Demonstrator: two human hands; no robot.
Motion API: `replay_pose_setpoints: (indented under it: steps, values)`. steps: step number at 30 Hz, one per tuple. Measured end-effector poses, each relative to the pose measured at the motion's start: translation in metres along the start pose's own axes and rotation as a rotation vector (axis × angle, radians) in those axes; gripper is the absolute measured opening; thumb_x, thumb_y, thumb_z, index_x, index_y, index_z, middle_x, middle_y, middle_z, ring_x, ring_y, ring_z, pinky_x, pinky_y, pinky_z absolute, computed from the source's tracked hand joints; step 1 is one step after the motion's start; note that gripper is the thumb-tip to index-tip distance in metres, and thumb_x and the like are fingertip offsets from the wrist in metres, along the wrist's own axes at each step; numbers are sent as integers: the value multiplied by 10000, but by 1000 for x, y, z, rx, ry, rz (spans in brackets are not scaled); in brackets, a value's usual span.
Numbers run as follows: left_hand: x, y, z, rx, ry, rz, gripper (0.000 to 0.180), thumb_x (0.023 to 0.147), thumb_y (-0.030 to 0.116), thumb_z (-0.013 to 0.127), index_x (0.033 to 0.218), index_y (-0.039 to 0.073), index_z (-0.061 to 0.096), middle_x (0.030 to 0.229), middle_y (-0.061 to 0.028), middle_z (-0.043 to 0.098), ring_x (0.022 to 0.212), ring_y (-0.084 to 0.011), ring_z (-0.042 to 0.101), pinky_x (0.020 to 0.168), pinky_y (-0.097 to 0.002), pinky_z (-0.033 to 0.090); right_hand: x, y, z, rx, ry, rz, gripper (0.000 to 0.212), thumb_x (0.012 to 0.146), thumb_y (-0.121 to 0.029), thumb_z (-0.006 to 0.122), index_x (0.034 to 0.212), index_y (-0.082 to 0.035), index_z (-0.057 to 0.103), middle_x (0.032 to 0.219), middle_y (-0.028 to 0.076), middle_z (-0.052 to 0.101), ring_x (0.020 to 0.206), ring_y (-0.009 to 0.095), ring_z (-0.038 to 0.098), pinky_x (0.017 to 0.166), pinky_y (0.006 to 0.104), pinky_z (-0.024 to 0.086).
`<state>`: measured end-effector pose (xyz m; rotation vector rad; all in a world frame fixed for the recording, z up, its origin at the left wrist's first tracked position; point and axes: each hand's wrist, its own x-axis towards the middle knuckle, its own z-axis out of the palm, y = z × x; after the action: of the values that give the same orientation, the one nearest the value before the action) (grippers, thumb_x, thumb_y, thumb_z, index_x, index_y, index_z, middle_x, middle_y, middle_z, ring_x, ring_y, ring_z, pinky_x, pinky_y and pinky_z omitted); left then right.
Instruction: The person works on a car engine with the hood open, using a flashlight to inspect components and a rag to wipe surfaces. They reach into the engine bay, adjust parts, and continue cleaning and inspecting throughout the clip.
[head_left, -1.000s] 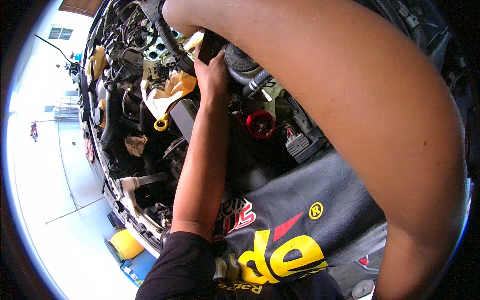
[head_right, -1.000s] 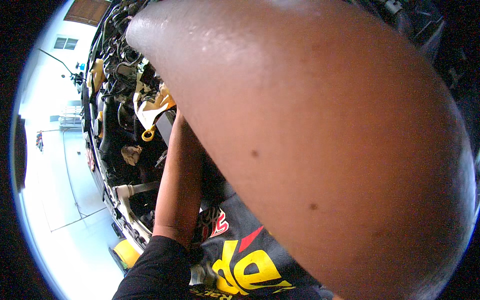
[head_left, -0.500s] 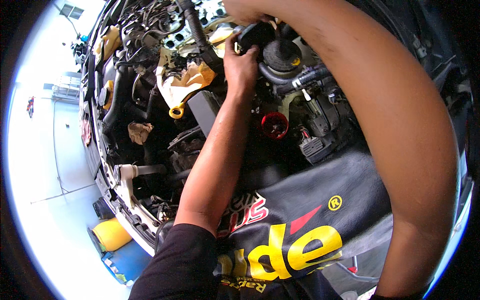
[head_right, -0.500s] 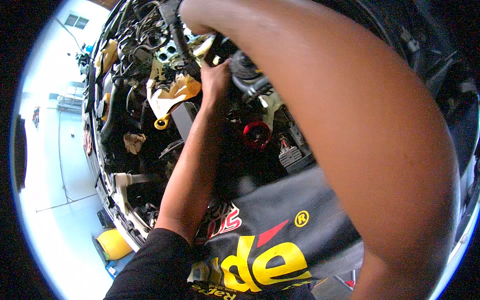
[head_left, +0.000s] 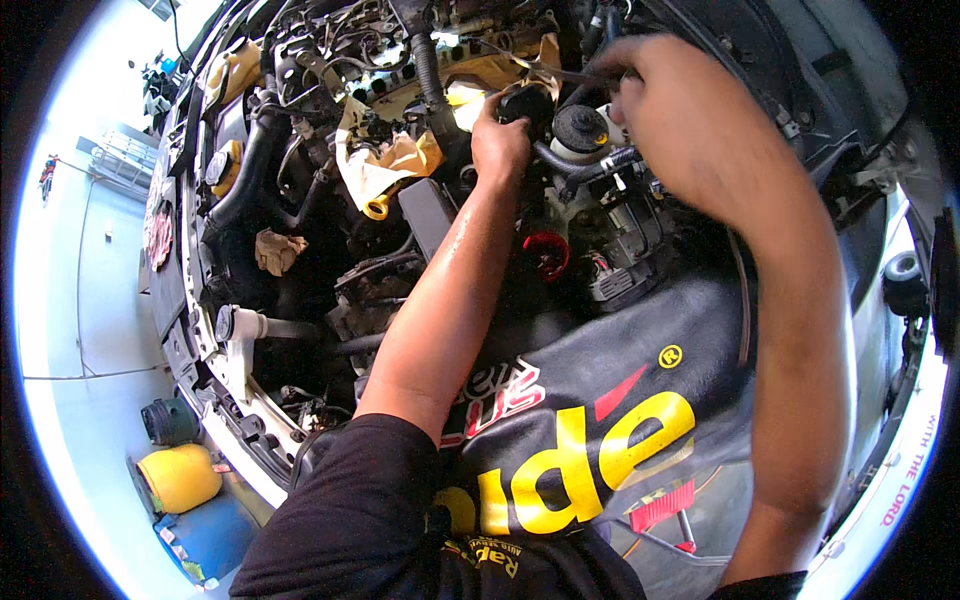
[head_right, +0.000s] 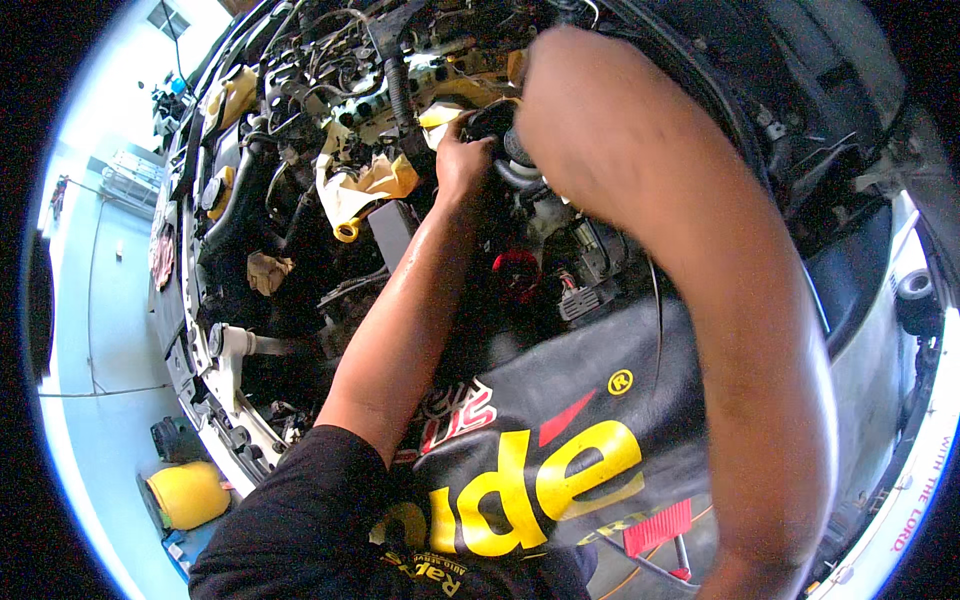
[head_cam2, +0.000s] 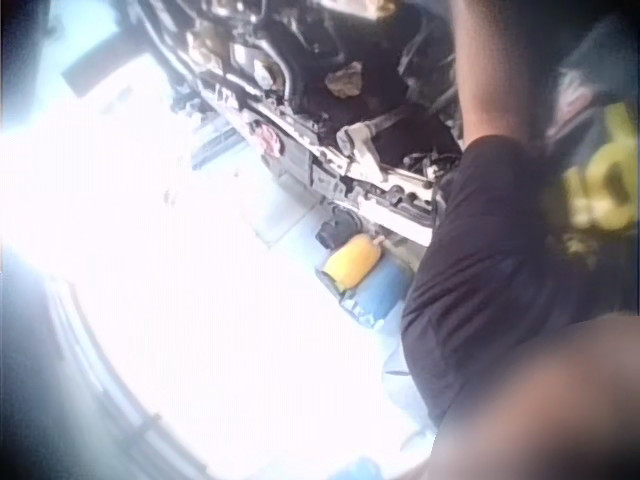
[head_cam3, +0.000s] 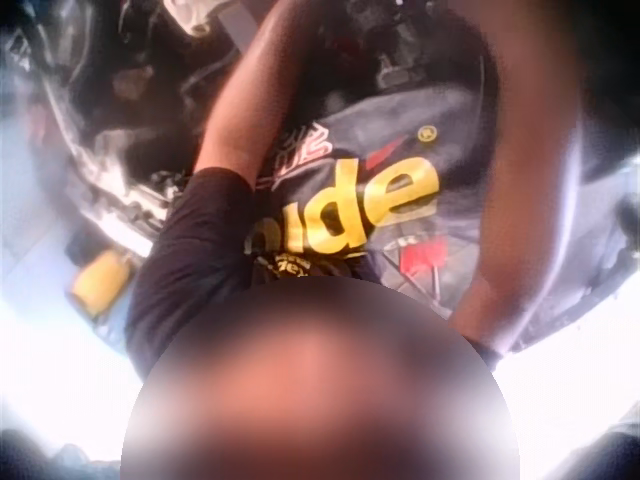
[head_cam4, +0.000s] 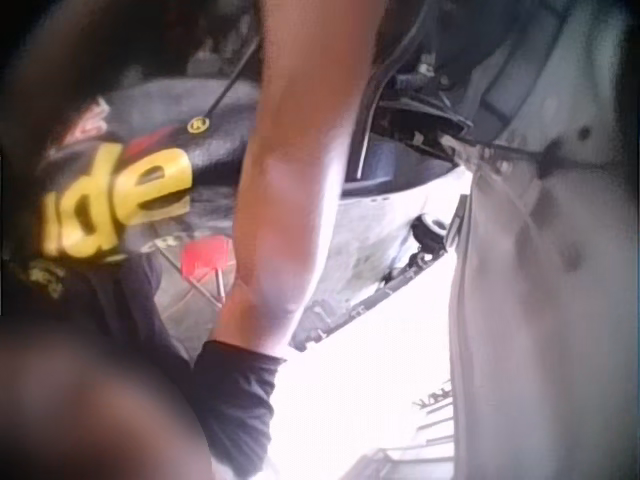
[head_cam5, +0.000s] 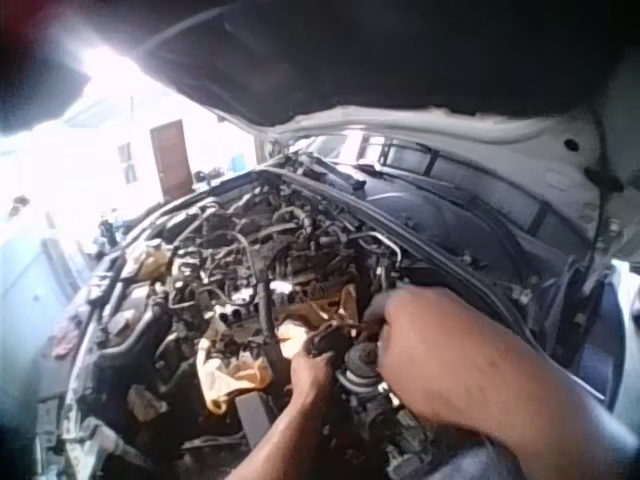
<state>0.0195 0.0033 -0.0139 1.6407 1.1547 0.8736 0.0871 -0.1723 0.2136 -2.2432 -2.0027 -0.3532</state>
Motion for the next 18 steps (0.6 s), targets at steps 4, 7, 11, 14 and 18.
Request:
replay_pose_setpoints:
  steps: [4,7,11,14,18]
  values:
    - [-2,0,-3,-12,-37,-29,527,811,70,761,1327,73,651,1171,-162,750,1060,-252,722,935,-348,544,-60,-29,-29,396,54,359,317,1028,-111,505,1280,-13,669,936,134,731,686,171,637,663,320,512]
    - [-6,7,-7,51,-9,0,534,820,83,725,1347,81,643,1168,-168,751,1050,-277,729,929,-365,547,-82,-47,-51,534,68,492,307,1021,-74,491,1255,-7,678,952,193,734,749,279,698,695,399,538]
    - [-18,32,-29,-86,11,29,548,827,79,690,1370,68,622,1209,-186,735,1086,-293,716,962,-369,536,-102,-61,-79,683,-7,681,309,1039,-54,480,1286,-26,664,898,127,711,609,184,626,590,347,495]
    - [-35,53,-68,-53,-94,115,504,881,103,680,1380,116,617,1214,-195,727,1122,-322,704,982,-394,528,-115,-69,-84,745,59,707,324,1068,-68,464,1333,-44,649,911,47,663,558,59,471,521,257,411]
    - [-70,67,-129,283,-247,262,510,911,119,669,1413,141,580,1227,-208,716,1170,-372,678,986,-448,527,-125,-76,-82,806,100,674,326,1080,-70,456,1342,-50,648,932,53,660,565,51,471,518,244,405]
